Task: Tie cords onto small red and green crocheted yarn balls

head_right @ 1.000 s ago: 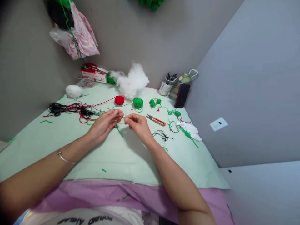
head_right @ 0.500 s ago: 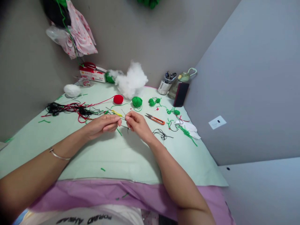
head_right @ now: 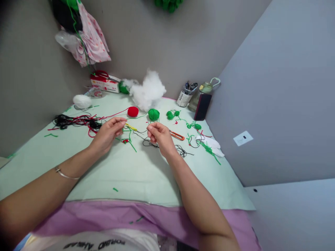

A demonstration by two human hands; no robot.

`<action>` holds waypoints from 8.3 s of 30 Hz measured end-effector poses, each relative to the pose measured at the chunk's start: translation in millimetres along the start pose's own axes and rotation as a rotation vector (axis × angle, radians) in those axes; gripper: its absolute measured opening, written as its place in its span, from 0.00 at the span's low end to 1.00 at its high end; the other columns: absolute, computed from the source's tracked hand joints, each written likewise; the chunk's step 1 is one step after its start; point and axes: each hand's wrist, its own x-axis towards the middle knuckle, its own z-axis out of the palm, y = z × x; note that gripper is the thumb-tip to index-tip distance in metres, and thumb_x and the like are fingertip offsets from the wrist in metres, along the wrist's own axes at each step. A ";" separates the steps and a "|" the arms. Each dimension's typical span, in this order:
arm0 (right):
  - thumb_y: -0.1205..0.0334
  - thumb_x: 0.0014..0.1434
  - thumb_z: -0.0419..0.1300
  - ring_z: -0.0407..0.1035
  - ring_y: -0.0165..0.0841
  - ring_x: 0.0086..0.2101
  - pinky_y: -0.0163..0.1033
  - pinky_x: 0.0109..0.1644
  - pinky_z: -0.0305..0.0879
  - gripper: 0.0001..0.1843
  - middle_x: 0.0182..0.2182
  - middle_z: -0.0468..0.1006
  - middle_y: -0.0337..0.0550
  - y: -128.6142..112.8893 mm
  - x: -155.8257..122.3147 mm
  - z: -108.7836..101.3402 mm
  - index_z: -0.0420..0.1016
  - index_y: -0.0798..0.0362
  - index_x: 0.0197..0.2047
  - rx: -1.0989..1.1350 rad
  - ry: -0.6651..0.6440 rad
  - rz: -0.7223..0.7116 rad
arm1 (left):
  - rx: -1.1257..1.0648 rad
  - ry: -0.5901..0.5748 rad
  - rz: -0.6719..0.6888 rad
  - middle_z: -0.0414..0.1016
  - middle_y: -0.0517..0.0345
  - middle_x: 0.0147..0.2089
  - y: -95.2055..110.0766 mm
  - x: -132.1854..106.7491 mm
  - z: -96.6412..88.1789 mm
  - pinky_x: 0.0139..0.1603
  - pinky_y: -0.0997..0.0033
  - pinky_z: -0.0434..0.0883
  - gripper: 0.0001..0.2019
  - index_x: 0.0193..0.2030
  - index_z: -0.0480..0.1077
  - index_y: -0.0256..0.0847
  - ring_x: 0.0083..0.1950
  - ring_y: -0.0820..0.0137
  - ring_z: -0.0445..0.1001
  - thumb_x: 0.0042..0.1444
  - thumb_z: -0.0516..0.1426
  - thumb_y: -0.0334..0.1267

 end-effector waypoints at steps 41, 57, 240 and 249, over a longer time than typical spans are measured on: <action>0.49 0.55 0.68 0.64 0.25 0.20 0.32 0.24 0.57 0.16 0.22 0.78 0.38 1.9 -13.1 20.9 0.75 0.55 0.33 -0.180 -0.168 0.027 | -0.088 -0.151 -0.019 0.73 0.60 0.32 -4.9 -16.5 14.5 0.37 0.74 0.64 0.11 0.38 0.79 0.38 0.33 0.75 0.67 0.53 0.67 0.44; 0.51 0.58 0.65 0.61 0.25 0.23 0.33 0.28 0.57 0.14 0.23 0.72 0.36 -1.4 -12.2 16.1 0.76 0.54 0.35 -0.278 -0.004 -0.135 | 0.371 -0.142 0.165 0.67 0.60 0.34 -9.4 -19.8 10.6 0.44 0.69 0.65 0.18 0.54 0.77 0.40 0.36 0.70 0.65 0.66 0.54 0.46; 0.72 0.52 0.65 0.76 0.21 0.33 0.19 0.33 0.75 0.12 0.30 0.75 0.36 -41.2 19.6 -128.7 0.65 0.53 0.27 0.524 0.371 -0.343 | 0.297 -0.611 -0.209 0.71 0.57 0.27 12.7 14.7 -35.9 0.23 0.72 0.53 0.17 0.37 0.81 0.39 0.21 0.78 0.57 0.58 0.62 0.52; 0.77 0.55 0.60 0.74 0.19 0.27 0.16 0.31 0.74 0.13 0.29 0.72 0.36 -24.4 36.5 -187.2 0.62 0.53 0.26 0.497 0.614 -0.392 | 0.388 -0.536 -0.245 0.74 0.53 0.28 36.1 26.9 -70.8 0.18 0.76 0.50 0.13 0.28 0.79 0.39 0.19 0.79 0.57 0.50 0.68 0.48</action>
